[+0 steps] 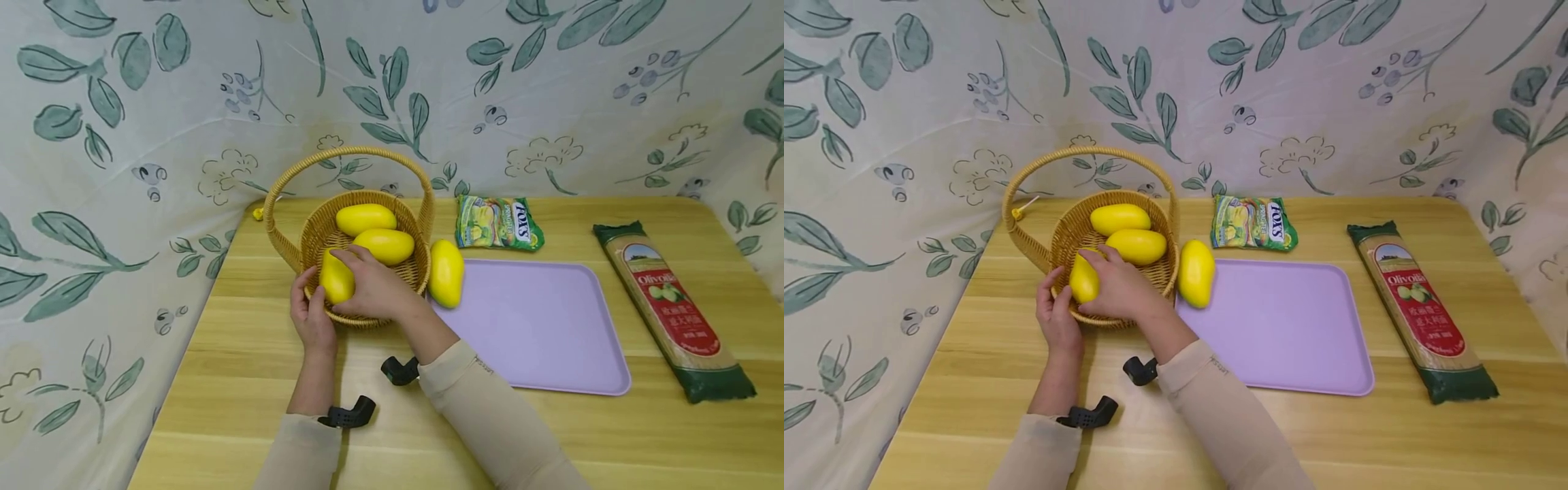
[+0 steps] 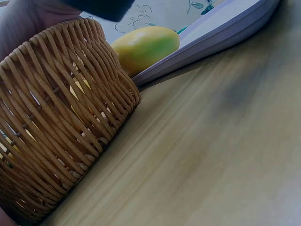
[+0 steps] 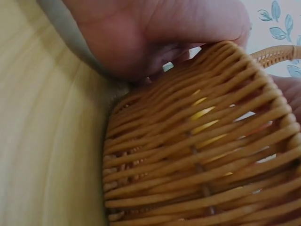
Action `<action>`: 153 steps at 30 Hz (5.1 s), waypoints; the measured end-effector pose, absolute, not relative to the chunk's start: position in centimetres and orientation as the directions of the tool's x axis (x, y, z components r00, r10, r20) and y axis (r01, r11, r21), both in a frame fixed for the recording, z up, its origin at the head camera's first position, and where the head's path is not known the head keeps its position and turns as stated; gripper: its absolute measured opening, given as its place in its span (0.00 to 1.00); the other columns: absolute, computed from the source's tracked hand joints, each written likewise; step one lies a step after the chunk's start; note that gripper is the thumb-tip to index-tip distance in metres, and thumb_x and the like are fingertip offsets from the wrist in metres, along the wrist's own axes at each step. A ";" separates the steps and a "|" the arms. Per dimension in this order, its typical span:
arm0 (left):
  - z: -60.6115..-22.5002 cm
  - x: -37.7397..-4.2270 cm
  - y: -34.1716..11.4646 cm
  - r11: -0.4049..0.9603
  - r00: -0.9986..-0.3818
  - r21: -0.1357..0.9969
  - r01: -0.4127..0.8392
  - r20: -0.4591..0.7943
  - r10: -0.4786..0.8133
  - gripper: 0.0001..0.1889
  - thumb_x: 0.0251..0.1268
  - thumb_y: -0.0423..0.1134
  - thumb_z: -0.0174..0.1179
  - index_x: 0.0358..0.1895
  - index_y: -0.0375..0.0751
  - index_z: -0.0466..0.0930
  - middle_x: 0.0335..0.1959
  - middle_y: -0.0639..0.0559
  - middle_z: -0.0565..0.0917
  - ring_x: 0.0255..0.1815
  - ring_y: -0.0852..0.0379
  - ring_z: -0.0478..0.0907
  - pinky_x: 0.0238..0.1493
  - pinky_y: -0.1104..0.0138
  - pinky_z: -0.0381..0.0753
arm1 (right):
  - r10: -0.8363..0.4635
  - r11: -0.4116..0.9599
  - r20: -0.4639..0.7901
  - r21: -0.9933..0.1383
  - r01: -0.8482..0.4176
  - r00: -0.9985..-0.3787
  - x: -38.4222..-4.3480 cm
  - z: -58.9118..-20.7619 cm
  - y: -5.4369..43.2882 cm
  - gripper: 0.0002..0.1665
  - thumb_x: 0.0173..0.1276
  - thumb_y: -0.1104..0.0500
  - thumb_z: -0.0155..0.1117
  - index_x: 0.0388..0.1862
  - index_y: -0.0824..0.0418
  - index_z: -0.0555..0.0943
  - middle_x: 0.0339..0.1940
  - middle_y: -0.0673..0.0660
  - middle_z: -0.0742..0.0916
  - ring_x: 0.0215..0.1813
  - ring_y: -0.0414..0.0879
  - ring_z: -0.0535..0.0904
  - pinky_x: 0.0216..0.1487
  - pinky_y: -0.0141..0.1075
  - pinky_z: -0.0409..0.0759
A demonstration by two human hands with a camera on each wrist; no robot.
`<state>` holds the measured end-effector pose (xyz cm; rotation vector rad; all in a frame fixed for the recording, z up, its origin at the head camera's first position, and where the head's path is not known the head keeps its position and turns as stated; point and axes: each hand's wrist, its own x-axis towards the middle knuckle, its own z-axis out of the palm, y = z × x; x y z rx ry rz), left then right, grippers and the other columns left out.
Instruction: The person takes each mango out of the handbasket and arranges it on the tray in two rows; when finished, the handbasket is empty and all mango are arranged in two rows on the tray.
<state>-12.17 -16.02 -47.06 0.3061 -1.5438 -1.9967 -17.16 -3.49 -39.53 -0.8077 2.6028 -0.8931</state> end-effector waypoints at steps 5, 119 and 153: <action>-47.2 -12.1 -16.1 -0.152 -0.800 0.937 0.315 0.176 -0.574 0.19 0.68 0.25 0.47 0.59 0.32 0.77 0.63 0.49 0.77 0.75 0.54 0.63 0.77 0.61 0.56 | -0.576 0.676 -0.076 -0.604 -0.422 -0.814 -17.6 -40.1 -4.3 0.59 0.56 0.43 0.78 0.83 0.45 0.58 0.84 0.60 0.59 0.74 0.60 0.72 0.70 0.53 0.75; -47.2 -12.0 -15.9 -0.163 -0.814 0.937 0.309 0.172 -0.555 0.17 0.72 0.28 0.47 0.60 0.32 0.75 0.66 0.46 0.74 0.74 0.57 0.63 0.68 0.69 0.67 | 0.269 0.502 0.028 -0.857 0.115 -0.963 -16.1 -38.2 22.9 0.44 0.69 0.50 0.71 0.80 0.41 0.63 0.75 0.60 0.70 0.61 0.50 0.72 0.52 0.25 0.79; -47.3 -12.1 -15.9 -0.150 -0.805 0.935 0.321 0.186 -0.564 0.18 0.71 0.27 0.47 0.60 0.32 0.76 0.66 0.45 0.74 0.77 0.53 0.60 0.71 0.67 0.62 | 0.082 0.571 -0.321 -0.761 0.308 -0.944 -18.2 -42.1 22.7 0.40 0.76 0.35 0.52 0.82 0.45 0.59 0.82 0.66 0.64 0.74 0.68 0.64 0.72 0.62 0.70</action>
